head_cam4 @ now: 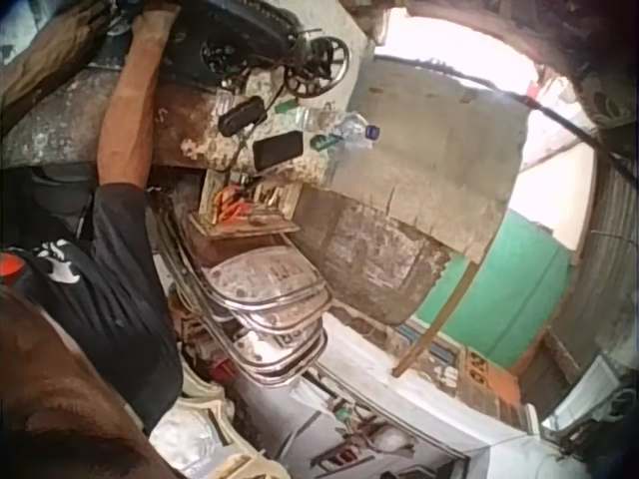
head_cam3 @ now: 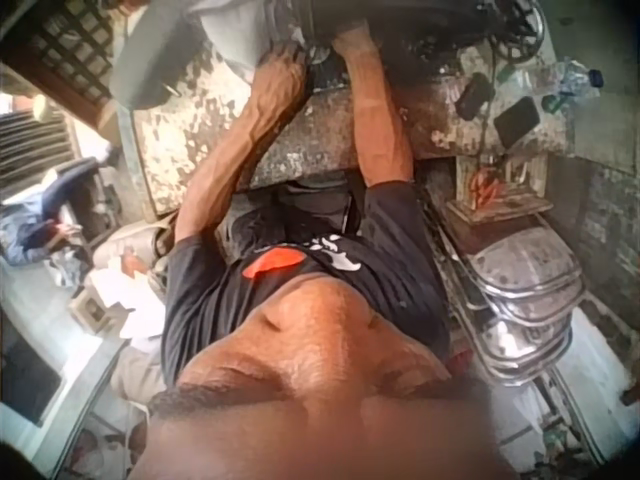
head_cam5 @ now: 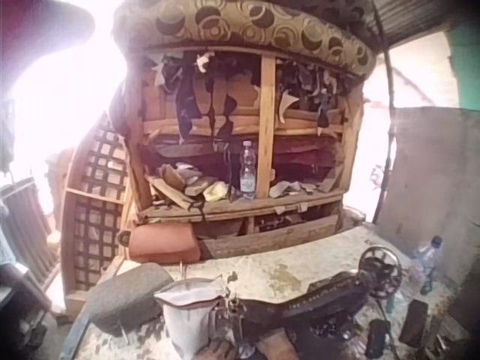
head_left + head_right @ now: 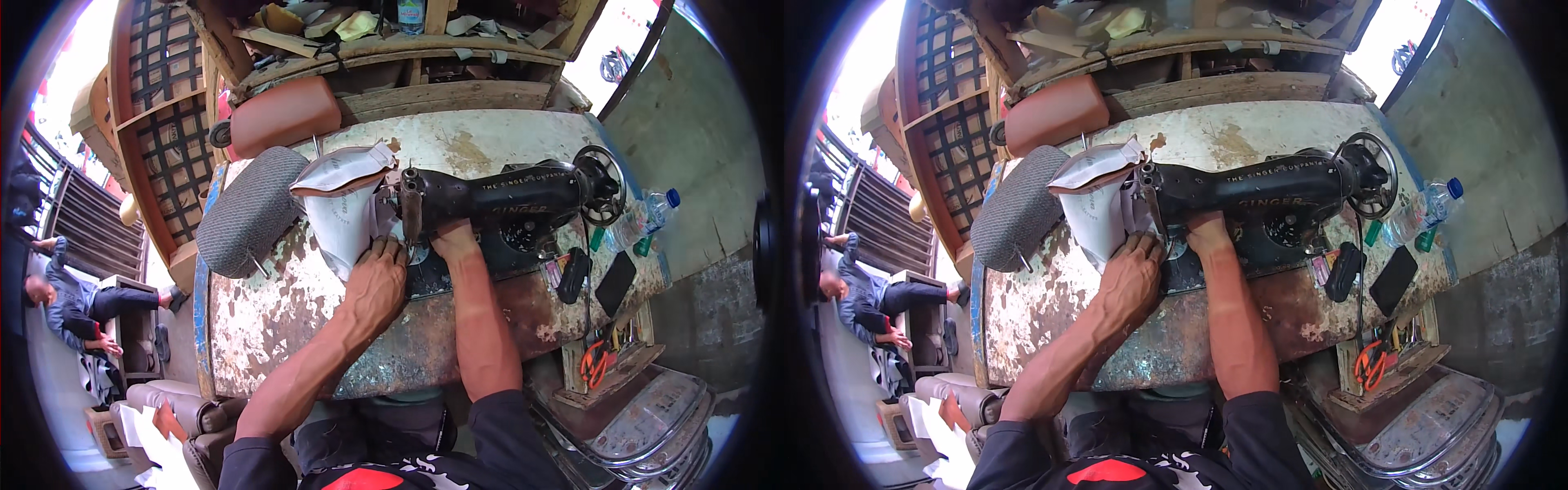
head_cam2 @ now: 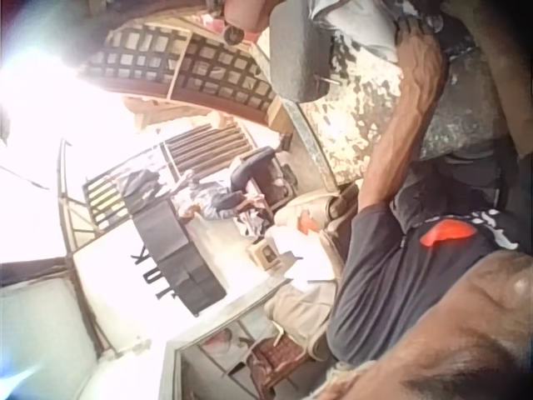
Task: The person cuts a leather piece with scissors following a template, aligns the cut piece against a fabric piece, and stitches the two pieces together using a sewing machine.
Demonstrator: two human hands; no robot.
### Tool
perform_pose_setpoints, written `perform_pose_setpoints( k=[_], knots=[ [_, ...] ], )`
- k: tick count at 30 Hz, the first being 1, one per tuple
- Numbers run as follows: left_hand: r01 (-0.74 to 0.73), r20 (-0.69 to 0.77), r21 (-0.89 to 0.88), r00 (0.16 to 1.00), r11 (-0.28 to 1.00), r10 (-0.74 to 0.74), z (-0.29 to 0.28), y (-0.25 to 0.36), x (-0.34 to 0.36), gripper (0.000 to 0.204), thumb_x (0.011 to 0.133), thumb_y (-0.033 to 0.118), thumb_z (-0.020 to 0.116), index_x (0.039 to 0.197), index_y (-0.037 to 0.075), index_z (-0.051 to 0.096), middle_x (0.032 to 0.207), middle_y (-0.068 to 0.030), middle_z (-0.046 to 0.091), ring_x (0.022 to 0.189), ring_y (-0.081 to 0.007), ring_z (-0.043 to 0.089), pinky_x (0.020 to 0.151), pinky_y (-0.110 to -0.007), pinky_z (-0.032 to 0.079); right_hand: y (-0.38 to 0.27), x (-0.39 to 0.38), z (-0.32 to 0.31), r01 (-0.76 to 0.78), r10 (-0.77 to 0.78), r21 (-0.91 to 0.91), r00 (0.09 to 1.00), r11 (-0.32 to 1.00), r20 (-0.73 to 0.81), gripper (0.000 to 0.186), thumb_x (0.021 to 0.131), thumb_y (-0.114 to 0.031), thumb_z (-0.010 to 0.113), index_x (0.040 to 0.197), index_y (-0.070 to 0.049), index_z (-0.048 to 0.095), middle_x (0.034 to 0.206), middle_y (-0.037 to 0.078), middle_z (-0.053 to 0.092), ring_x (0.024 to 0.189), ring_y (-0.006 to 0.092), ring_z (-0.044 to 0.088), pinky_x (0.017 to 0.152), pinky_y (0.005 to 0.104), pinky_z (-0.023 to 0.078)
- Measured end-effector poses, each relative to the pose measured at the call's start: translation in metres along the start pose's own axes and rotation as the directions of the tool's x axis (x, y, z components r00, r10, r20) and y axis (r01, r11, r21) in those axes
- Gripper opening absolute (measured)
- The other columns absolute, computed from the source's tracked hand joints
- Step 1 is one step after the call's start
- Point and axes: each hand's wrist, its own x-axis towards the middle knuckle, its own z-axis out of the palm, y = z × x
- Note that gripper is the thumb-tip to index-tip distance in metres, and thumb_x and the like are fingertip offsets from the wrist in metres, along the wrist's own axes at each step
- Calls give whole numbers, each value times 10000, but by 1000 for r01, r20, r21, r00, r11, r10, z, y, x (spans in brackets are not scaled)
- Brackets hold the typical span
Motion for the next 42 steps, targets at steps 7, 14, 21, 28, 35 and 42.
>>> perform_pose_setpoints(
  k=[7,14,21,28,35,42],
  knots=[
    [-1,-118,41,993,999,6,7,2,3,310,986,74,472,1170,-71,675,1259,-234,624,1152,-388,621,964,-481,549,6,4,-5,47,-51,-103,998,994,-38,426,1080,-397,511,1403,-130,589,1354,54,659,1225,204,638,1063,394,517],
    [23,-60,57,998,998,-19,4,-2,5,315,938,70,560,1202,-65,664,1314,-248,624,1192,-394,604,982,-466,546,6,6,-6,75,-82,-190,996,979,-34,409,1079,-376,522,1405,-137,590,1351,48,658,1223,198,640,1055,394,522],
    [32,-83,24,996,999,-30,4,-3,3,294,921,50,578,1177,-62,671,1253,-232,639,1152,-399,620,949,-469,559,-1,-2,10,53,-57,-238,998,970,-9,374,1075,-351,527,1371,-137,609,1327,45,673,1211,194,649,1049,400,526],
    [16,-100,42,995,999,-12,7,-3,6,297,914,46,572,1174,-65,665,1227,-230,634,1152,-395,614,939,-466,556,0,0,-2,-41,40,-6,999,999,-32,445,1027,-73,579,1469,-91,528,1413,47,609,1273,206,597,1077,400,502],
    [87,-93,-5,992,996,-87,5,5,8,299,936,41,512,1167,-84,654,1224,-248,618,1164,-409,599,958,-478,542,6,-1,0,31,-48,-140,992,990,-118,380,1076,-337,546,1389,-131,606,1343,41,667,1210,192,653,1046,406,531],
    [108,-149,-4,983,994,-107,17,5,10,314,960,47,479,1175,-122,633,1242,-262,601,1159,-427,609,957,-485,545,0,-2,-2,0,-14,-120,993,993,-117,388,1082,-353,521,1397,-139,601,1358,32,661,1235,194,636,1077,409,505]
  ],
)
